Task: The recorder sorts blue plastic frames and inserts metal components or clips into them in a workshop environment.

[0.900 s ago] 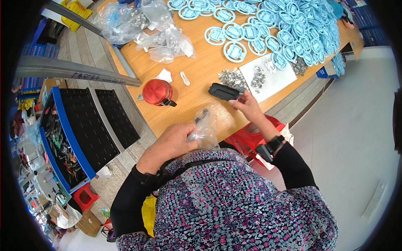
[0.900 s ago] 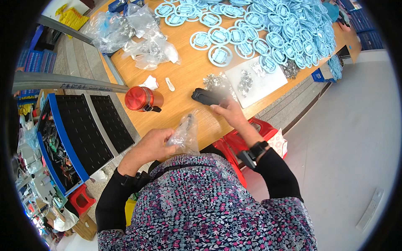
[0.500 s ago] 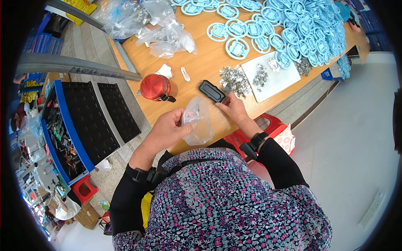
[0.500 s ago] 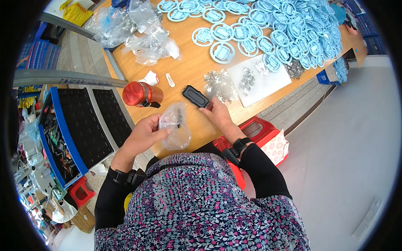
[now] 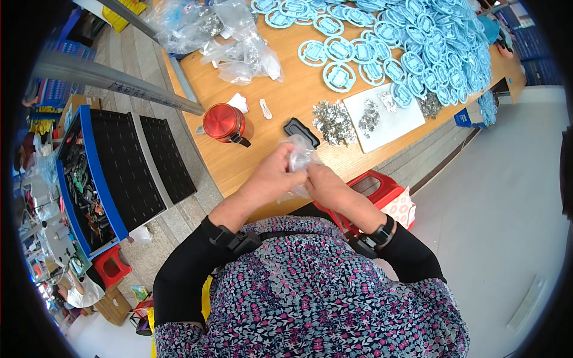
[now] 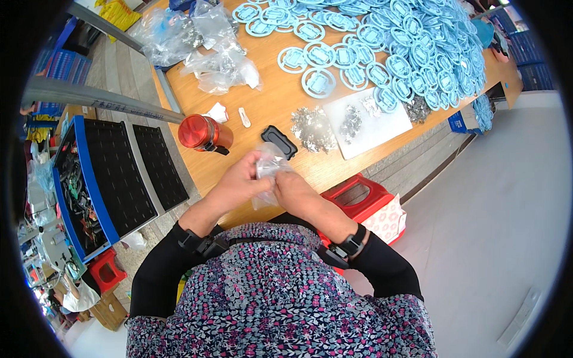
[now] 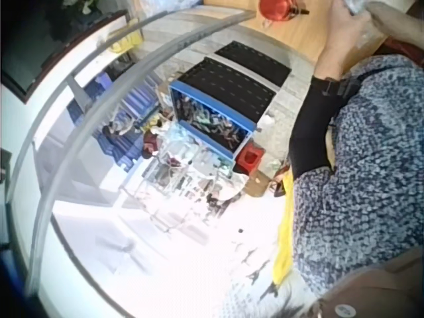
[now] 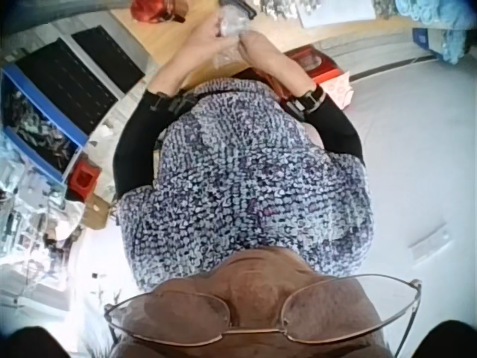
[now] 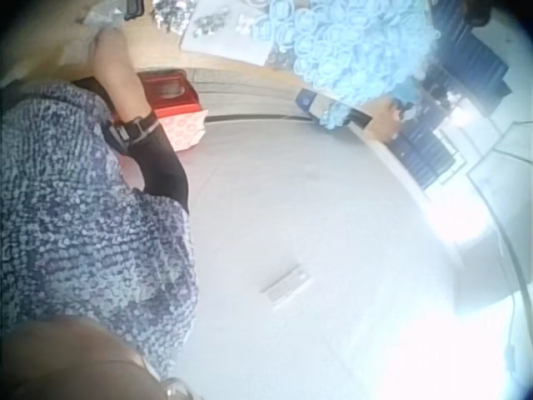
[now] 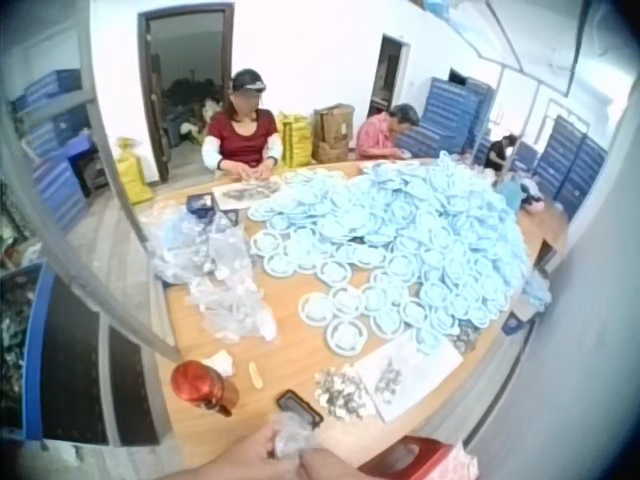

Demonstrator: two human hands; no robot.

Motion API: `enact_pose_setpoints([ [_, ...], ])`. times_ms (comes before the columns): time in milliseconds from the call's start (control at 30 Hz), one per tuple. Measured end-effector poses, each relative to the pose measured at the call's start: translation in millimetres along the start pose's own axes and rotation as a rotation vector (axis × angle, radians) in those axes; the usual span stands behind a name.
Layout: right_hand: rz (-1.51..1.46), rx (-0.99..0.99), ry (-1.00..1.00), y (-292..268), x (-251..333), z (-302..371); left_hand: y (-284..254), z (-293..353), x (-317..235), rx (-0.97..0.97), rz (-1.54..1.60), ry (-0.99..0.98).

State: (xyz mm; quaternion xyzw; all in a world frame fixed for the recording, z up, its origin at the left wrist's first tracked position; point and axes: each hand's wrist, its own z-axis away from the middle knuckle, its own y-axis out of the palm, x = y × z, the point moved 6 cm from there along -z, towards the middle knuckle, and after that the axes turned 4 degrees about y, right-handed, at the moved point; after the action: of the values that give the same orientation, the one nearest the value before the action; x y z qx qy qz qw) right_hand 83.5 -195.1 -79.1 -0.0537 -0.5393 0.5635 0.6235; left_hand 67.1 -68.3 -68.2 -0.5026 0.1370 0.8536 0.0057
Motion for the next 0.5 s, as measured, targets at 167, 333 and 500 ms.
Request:
enact_pose_setpoints([
  [167,-1.82,0.291,0.342,161.3,-118.0,-58.9,47.5,-13.3,19.5,0.253,-0.141,0.039],
  [333,-1.627,0.492,0.043,123.9,-75.7,-45.4,23.3,5.3,9.3,0.327,-0.149,-0.083],
  [500,-0.913,0.247,0.213,50.3,-55.6,-15.4,-46.8,-1.6,60.4,0.004,-0.557,-0.136],
])
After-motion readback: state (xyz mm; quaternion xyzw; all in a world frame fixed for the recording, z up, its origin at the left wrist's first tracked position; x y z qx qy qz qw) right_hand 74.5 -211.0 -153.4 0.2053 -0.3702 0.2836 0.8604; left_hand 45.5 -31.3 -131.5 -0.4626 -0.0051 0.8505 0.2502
